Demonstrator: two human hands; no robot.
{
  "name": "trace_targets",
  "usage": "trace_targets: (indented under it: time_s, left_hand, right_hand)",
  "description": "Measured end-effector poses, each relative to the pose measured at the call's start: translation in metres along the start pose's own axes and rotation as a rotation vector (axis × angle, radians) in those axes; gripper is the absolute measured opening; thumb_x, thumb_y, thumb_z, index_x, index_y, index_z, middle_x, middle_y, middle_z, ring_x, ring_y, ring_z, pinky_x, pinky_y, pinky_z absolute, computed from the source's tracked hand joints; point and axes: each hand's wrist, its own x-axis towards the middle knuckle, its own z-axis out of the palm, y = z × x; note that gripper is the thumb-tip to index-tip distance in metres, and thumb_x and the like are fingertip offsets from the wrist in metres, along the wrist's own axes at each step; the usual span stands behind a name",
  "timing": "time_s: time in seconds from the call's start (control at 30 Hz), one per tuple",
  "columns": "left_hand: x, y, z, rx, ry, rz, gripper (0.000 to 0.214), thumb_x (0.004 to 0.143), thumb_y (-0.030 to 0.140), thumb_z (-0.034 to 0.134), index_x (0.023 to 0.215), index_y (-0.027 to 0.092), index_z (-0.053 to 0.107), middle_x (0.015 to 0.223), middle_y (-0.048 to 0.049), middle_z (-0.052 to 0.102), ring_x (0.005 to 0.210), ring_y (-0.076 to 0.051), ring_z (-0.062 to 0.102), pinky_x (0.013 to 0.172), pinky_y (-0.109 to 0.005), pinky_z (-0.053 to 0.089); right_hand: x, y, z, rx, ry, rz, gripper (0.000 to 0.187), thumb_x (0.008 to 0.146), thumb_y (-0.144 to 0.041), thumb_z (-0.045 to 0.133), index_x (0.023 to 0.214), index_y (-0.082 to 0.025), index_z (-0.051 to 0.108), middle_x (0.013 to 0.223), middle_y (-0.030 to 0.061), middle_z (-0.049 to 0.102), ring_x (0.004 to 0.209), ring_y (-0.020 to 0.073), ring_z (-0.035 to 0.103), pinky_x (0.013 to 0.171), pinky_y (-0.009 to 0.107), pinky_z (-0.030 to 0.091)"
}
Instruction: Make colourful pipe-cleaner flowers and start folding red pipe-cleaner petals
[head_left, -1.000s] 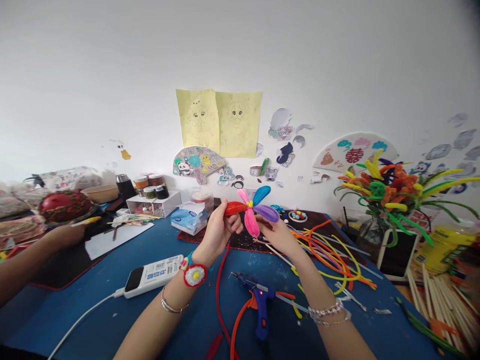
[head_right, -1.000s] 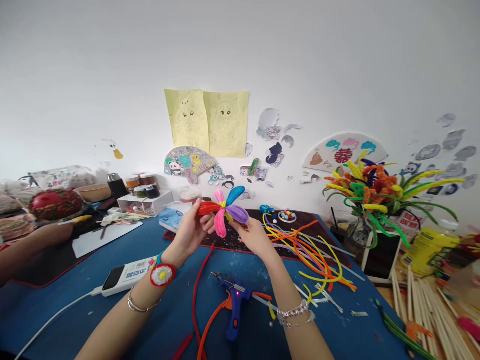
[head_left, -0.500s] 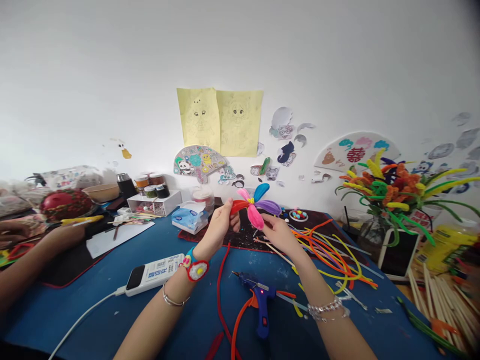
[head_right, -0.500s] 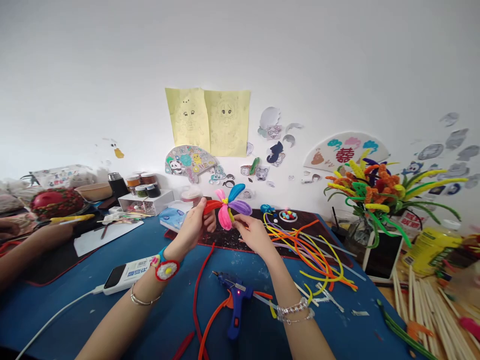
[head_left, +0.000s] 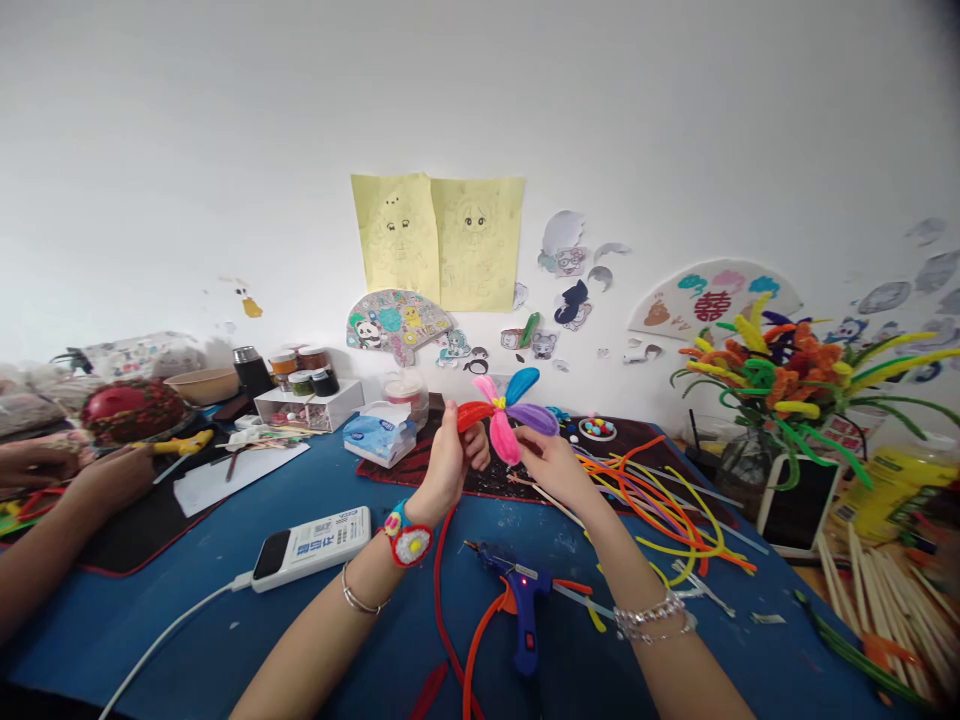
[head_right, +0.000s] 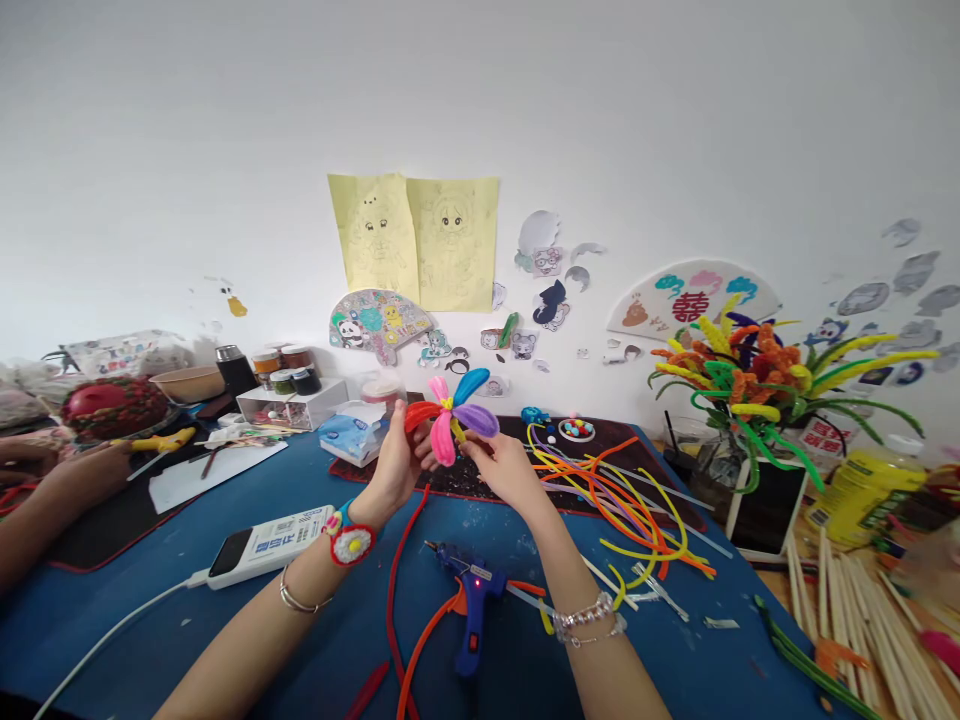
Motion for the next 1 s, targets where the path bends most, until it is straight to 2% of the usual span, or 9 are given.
trace_targets:
  time_s: [0.13,0.3,0.37,0.43,0.5,0.57,0.67,0.83,1.0]
  left_hand:
    - [0.001,0.002,-0.003,0.036,-0.005,0.017,0.052,0.084,0.065,0.029,0.06,0.019,0.039,0.045,0.0064,0.031,0.035,-0.007,0.034,0.037,-0.021,0.032]
    - [0.002,-0.006,-0.001,0.259,0.0,0.085,0.027,0.081,0.042,0.055,0.079,0.016,0.055,0.069,0.0002,0.055,0.063,-0.01,0.054,0.057,-0.021,0.043]
    - [0.001,-0.011,0.003,0.342,-0.071,0.075,0.023,0.079,0.036,0.06,0.087,0.015,0.058,0.08,-0.0027,0.061,0.076,-0.012,0.058,0.067,-0.021,0.045]
    - [-0.002,-0.014,0.005,0.454,-0.218,0.032,0.025,0.082,0.039,0.055,0.087,0.015,0.058,0.077,-0.003,0.062,0.071,-0.012,0.059,0.067,-0.023,0.045]
    - [-0.005,-0.016,0.007,0.533,-0.345,-0.025,0.033,0.086,0.045,0.046,0.081,0.014,0.058,0.062,-0.0005,0.058,0.054,-0.011,0.055,0.057,-0.024,0.044]
    - [-0.007,-0.017,0.007,0.558,-0.382,-0.056,0.04,0.086,0.049,0.043,0.076,0.013,0.058,0.05,0.0026,0.051,0.041,-0.009,0.047,0.046,-0.022,0.037]
    - [-0.008,-0.018,0.005,0.579,-0.37,-0.072,0.044,0.086,0.052,0.042,0.075,0.013,0.059,0.046,0.0044,0.046,0.037,-0.007,0.04,0.041,-0.02,0.03]
    - [-0.006,-0.02,0.002,0.566,-0.332,-0.125,0.044,0.083,0.054,0.046,0.07,0.014,0.057,0.043,0.0091,0.029,0.036,-0.005,0.025,0.039,-0.019,0.022]
    - [-0.007,-0.019,0.004,0.491,-0.318,-0.168,0.045,0.086,0.055,0.04,0.068,0.015,0.052,0.045,0.0098,0.023,0.036,-0.005,0.021,0.038,-0.019,0.021]
  right_hand:
    - [0.001,0.001,0.002,0.029,0.1,-0.014,0.019,0.079,-0.033,0.057,0.09,-0.023,0.069,0.089,0.0046,0.071,0.089,0.0256,0.065,0.077,0.038,0.053]
    - [0.002,-0.009,-0.001,0.334,0.147,0.027,0.019,0.083,-0.037,0.055,0.094,-0.023,0.062,0.093,0.0044,0.07,0.088,0.021,0.066,0.081,0.037,0.054]
    - [0.002,-0.015,-0.004,0.511,0.142,0.057,0.019,0.082,-0.037,0.058,0.094,-0.023,0.061,0.091,0.0037,0.069,0.085,0.0188,0.066,0.079,0.035,0.055]
    - [0.0,-0.02,-0.008,0.594,0.143,0.074,0.019,0.081,-0.037,0.06,0.093,-0.022,0.061,0.089,0.0032,0.069,0.083,0.0175,0.067,0.076,0.033,0.055]
    - [-0.001,-0.024,-0.011,0.643,0.165,0.092,0.02,0.08,-0.036,0.062,0.093,-0.021,0.061,0.085,0.0026,0.069,0.079,0.0164,0.067,0.074,0.032,0.056]
    - [-0.001,-0.026,-0.013,0.687,0.195,0.102,0.02,0.079,-0.035,0.064,0.092,-0.02,0.061,0.082,0.0019,0.068,0.075,0.0156,0.067,0.071,0.031,0.056]
    - [0.001,-0.023,-0.018,0.79,0.282,0.084,0.02,0.077,-0.031,0.066,0.093,-0.019,0.062,0.078,0.0007,0.068,0.071,0.0142,0.066,0.069,0.03,0.056]
    - [0.008,-0.004,-0.038,1.082,0.561,0.092,0.016,0.072,-0.024,0.071,0.085,-0.019,0.062,0.071,-0.0023,0.065,0.064,0.0089,0.062,0.068,0.024,0.055]
    - [0.01,0.014,-0.054,1.112,0.611,0.128,0.01,0.073,-0.024,0.07,0.077,-0.02,0.061,0.07,-0.0037,0.063,0.062,0.0067,0.061,0.065,0.021,0.055]
